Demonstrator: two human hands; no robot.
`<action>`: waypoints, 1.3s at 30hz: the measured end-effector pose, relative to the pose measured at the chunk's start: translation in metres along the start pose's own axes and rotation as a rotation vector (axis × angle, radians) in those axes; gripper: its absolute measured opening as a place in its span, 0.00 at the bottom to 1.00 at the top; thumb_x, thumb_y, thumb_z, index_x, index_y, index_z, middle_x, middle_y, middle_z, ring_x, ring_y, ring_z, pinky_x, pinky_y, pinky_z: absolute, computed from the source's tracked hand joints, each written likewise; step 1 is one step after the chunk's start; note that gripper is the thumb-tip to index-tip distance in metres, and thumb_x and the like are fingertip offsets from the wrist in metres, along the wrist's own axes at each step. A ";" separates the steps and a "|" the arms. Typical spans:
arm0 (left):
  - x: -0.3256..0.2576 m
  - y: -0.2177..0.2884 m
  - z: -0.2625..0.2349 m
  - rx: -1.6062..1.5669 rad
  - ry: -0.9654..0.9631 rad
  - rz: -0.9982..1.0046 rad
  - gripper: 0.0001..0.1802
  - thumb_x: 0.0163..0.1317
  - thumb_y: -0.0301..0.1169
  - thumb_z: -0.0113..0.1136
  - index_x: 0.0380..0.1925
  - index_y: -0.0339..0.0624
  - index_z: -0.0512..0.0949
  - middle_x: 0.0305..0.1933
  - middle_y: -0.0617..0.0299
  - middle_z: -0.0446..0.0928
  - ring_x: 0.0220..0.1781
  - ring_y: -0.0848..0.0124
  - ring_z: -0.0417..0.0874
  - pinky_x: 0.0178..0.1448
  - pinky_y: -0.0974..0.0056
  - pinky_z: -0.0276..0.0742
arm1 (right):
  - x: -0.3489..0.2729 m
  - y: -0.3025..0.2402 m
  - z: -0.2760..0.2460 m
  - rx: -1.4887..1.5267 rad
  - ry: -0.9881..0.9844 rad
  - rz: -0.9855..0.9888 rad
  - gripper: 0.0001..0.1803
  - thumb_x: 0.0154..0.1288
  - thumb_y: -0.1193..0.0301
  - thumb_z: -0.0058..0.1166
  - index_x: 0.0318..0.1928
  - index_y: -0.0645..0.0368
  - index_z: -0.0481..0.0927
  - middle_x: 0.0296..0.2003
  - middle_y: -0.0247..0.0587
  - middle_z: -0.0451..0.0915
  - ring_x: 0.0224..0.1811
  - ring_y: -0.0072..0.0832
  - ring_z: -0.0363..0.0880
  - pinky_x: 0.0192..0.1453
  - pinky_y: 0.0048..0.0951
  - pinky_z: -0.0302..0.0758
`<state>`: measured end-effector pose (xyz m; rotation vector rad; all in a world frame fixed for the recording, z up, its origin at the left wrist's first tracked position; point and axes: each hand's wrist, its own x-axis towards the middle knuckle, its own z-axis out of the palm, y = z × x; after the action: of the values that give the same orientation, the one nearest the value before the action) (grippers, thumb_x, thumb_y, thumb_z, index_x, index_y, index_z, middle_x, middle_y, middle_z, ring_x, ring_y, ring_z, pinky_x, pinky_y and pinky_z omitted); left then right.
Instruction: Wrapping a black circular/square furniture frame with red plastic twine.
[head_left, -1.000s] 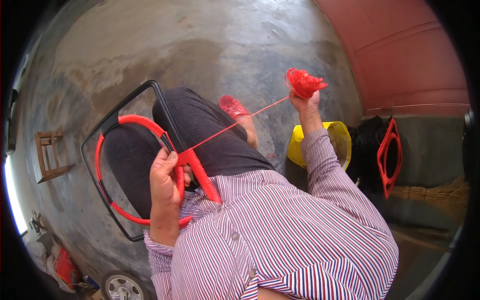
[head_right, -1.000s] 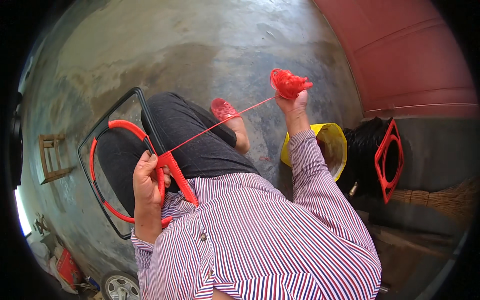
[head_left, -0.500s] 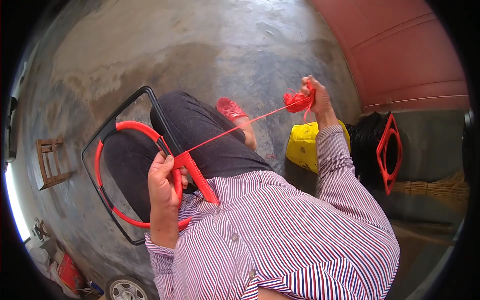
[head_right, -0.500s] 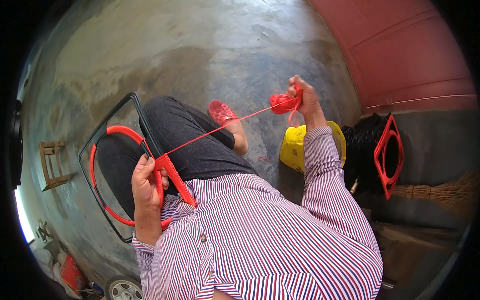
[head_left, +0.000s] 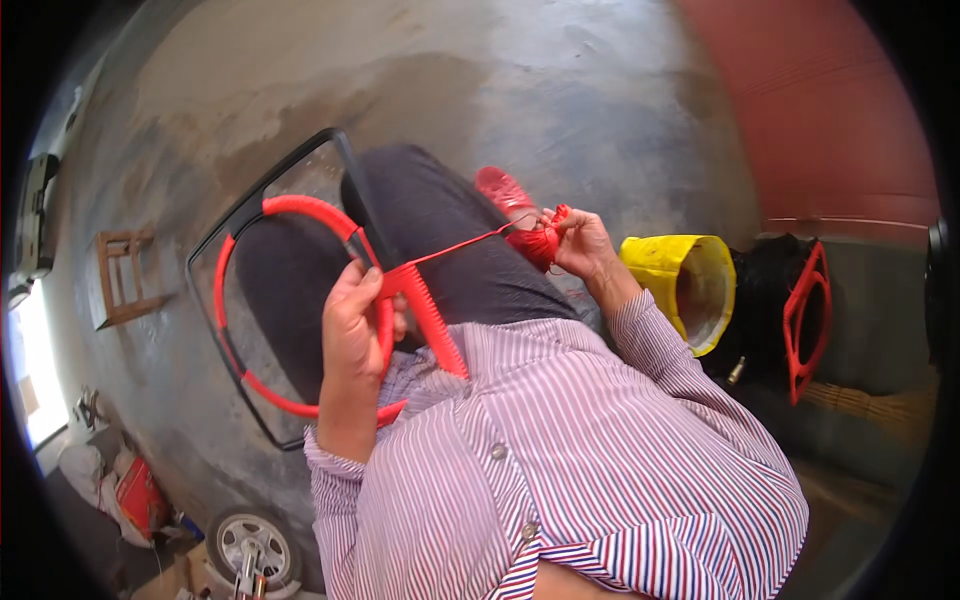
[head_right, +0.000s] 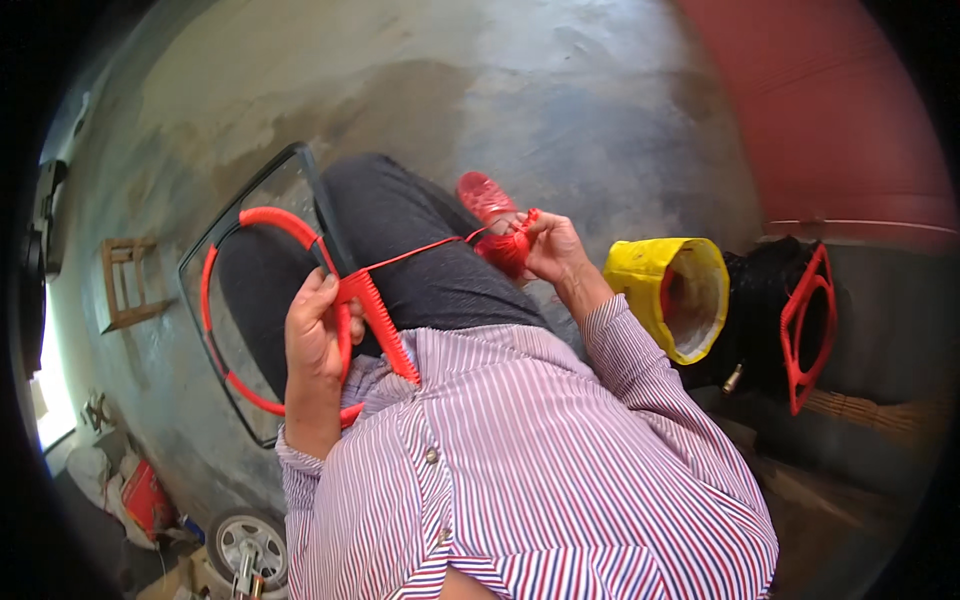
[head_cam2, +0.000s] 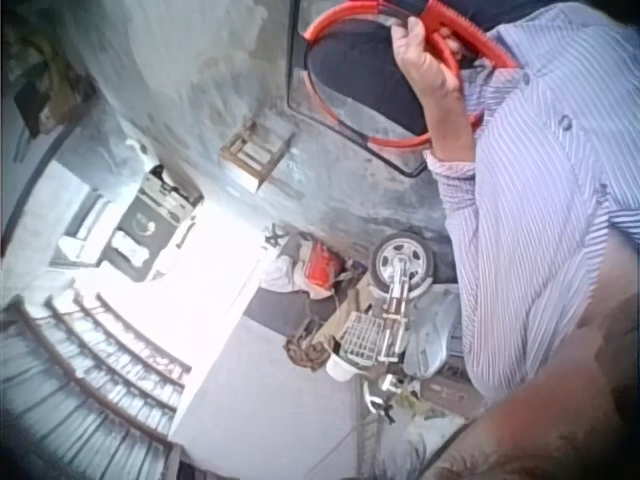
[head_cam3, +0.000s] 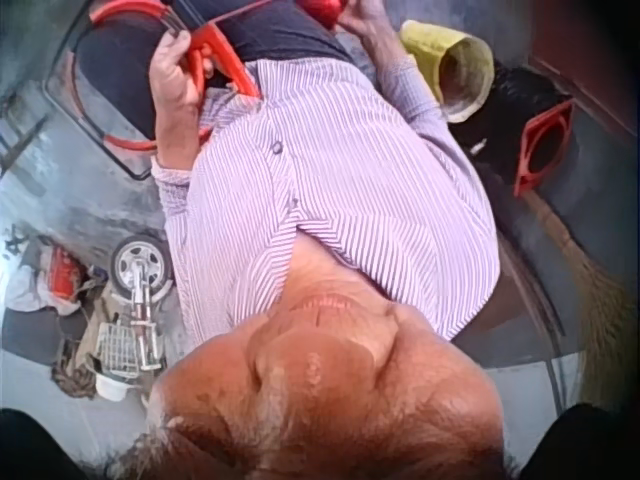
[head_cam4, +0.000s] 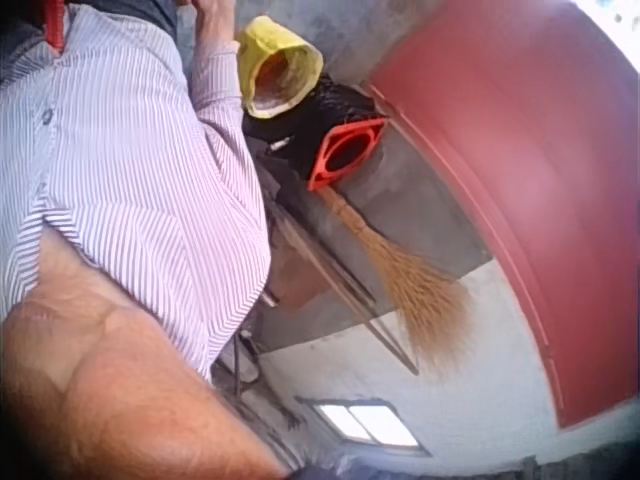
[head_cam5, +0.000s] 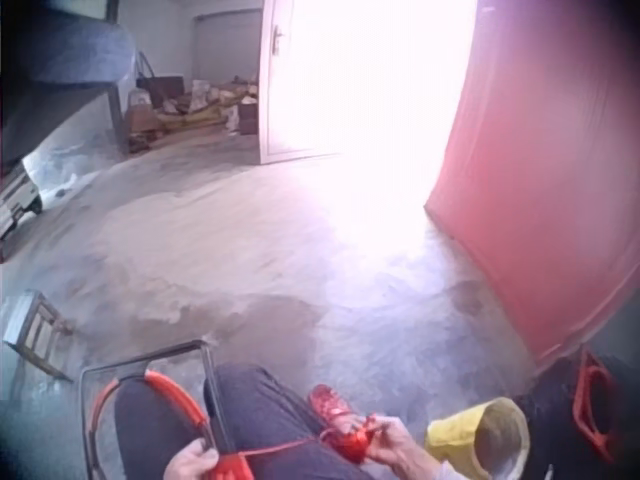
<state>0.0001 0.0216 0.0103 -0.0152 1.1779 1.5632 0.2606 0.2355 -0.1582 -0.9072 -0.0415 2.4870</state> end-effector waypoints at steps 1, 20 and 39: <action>0.002 -0.002 -0.003 0.003 -0.016 0.008 0.08 0.70 0.32 0.53 0.43 0.41 0.73 0.27 0.60 0.78 0.21 0.74 0.77 0.20 0.72 0.73 | -0.001 0.017 0.009 -0.039 -0.030 0.043 0.09 0.54 0.81 0.53 0.38 0.63 0.75 0.37 0.43 0.78 0.44 0.35 0.79 0.58 0.38 0.76; 0.002 -0.004 -0.016 -0.011 -0.059 -0.047 0.10 0.72 0.37 0.48 0.41 0.42 0.74 0.28 0.59 0.80 0.19 0.71 0.78 0.23 0.68 0.72 | -0.014 -0.015 0.162 -0.595 -0.143 -0.398 0.19 0.64 0.78 0.47 0.55 0.64 0.74 0.42 0.45 0.80 0.47 0.36 0.81 0.54 0.40 0.79; 0.003 -0.010 -0.019 -0.286 0.039 0.154 0.15 0.66 0.21 0.46 0.52 0.37 0.71 0.51 0.55 0.78 0.52 0.65 0.81 0.55 0.58 0.80 | -0.002 0.057 0.213 -1.682 -0.313 -1.127 0.25 0.46 0.77 0.71 0.49 0.54 0.81 0.41 0.38 0.80 0.42 0.35 0.81 0.46 0.34 0.77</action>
<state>-0.0041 0.0097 -0.0075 -0.1468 0.9951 1.8645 0.1068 0.2134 -0.0023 -0.5737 -2.1939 1.0282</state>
